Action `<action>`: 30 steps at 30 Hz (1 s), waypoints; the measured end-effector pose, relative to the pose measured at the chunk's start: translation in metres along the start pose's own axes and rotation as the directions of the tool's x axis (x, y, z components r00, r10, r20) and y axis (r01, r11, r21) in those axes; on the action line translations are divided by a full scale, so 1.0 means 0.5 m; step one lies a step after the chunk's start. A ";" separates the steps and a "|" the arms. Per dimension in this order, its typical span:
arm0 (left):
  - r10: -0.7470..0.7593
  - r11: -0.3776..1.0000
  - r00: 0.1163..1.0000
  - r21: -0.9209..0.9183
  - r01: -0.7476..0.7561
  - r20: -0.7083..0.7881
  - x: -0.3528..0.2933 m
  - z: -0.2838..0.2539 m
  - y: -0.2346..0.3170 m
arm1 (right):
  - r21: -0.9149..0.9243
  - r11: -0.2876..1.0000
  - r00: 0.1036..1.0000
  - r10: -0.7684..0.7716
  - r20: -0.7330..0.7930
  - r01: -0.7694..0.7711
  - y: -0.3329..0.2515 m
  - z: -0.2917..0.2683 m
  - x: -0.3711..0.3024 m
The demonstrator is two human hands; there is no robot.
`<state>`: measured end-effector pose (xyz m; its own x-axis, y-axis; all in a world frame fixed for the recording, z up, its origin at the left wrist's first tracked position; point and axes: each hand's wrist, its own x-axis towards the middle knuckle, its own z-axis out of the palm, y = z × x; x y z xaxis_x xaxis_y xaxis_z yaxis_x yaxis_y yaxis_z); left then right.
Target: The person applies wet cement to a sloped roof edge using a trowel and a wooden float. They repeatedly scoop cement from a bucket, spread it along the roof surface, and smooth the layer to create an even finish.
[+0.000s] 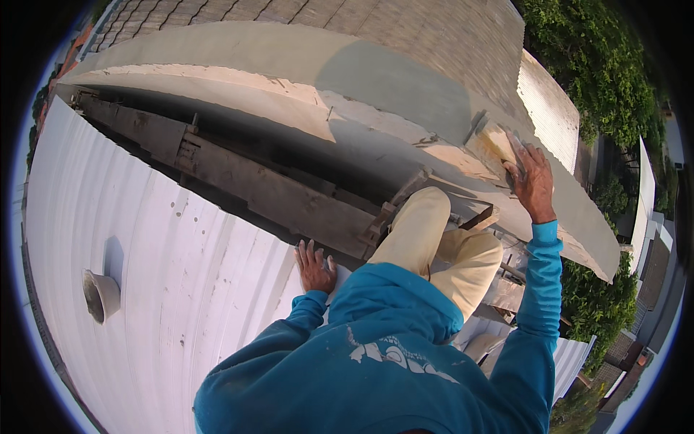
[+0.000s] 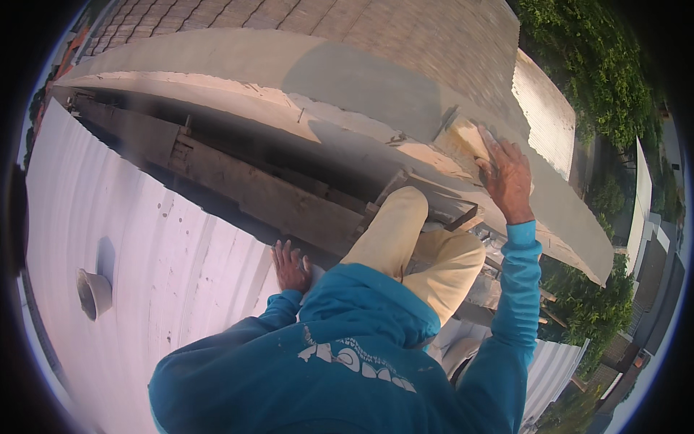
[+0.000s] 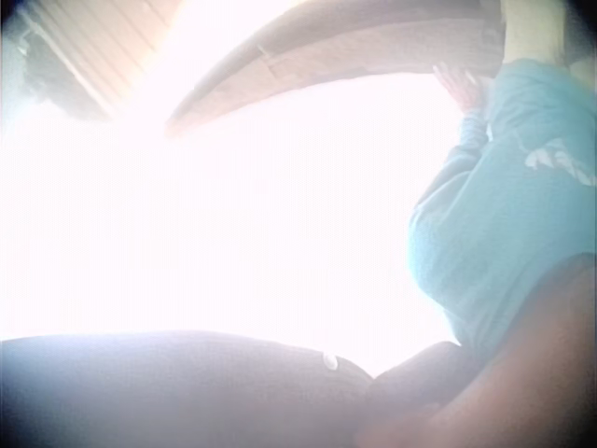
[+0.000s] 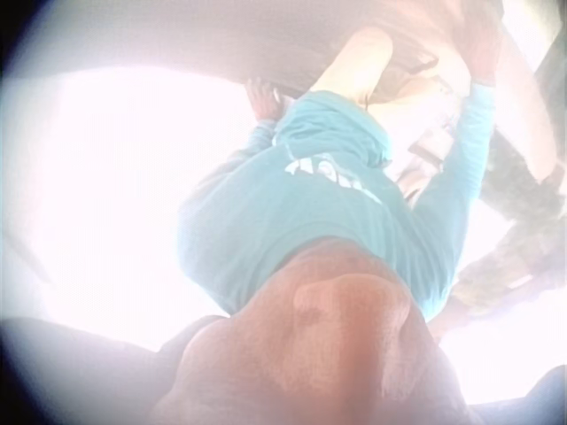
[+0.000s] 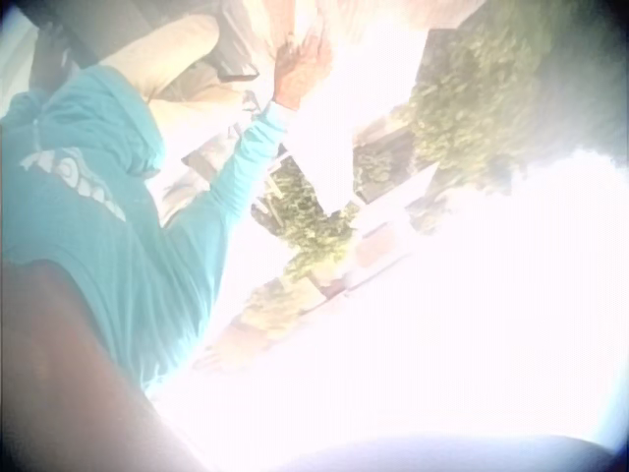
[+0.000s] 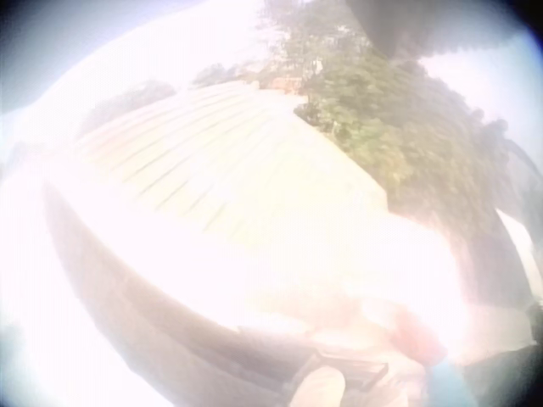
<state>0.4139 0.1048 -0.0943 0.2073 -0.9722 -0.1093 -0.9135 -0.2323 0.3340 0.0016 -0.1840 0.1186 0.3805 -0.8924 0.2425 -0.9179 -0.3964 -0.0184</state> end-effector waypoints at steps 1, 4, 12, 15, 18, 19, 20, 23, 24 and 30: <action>-0.005 1.000 1.000 -0.003 0.005 -0.008 0.000 -0.004 -0.004 | 0.054 0.998 1.000 0.027 0.004 -0.027 -0.009 -0.001 0.004; -0.030 0.999 0.998 0.019 0.029 0.046 -0.006 -0.002 -0.003 | 0.169 0.985 0.999 0.042 -0.018 -0.038 -0.043 0.009 0.034; -0.084 0.996 0.992 0.051 0.079 0.098 -0.001 -0.016 -0.010 | 0.183 0.972 0.982 -0.122 -0.142 0.147 -0.218 0.118 0.221; -0.090 0.993 0.986 0.090 0.077 0.142 0.000 -0.024 -0.011 | 0.163 0.974 0.984 -0.136 -0.115 0.154 -0.225 0.137 0.247; -0.096 0.991 0.985 0.105 0.081 0.140 0.001 -0.020 -0.011 | 0.100 0.988 0.990 -0.105 -0.098 0.115 -0.177 0.132 0.194; -0.096 0.992 0.989 0.094 0.085 0.114 -0.004 -0.014 -0.012 | 0.049 0.990 0.983 -0.122 -0.136 0.130 -0.151 0.119 0.161; -0.088 0.993 0.992 0.080 0.081 0.092 -0.007 -0.011 -0.013 | 0.031 0.996 0.994 -0.078 -0.074 0.080 -0.112 0.107 0.126; -0.084 0.993 0.991 0.090 0.075 0.100 -0.004 -0.022 -0.005 | -0.052 0.999 0.998 0.014 -0.058 -0.017 0.040 0.087 -0.005; -0.078 0.994 0.990 0.086 0.067 0.121 -0.003 -0.018 -0.007 | -0.079 0.990 0.993 0.116 -0.031 -0.118 0.109 0.085 -0.059; -0.080 0.996 0.986 0.052 0.073 0.147 -0.012 -0.009 -0.009 | -0.076 0.906 0.907 0.409 -0.104 -0.417 0.229 0.073 -0.207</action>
<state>0.4182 0.1116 -0.0907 0.2255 -0.9355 -0.2721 -0.9129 -0.3005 0.2764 -0.1388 -0.1450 0.0557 -0.0423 -0.9488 0.3130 -0.9986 0.0300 -0.0441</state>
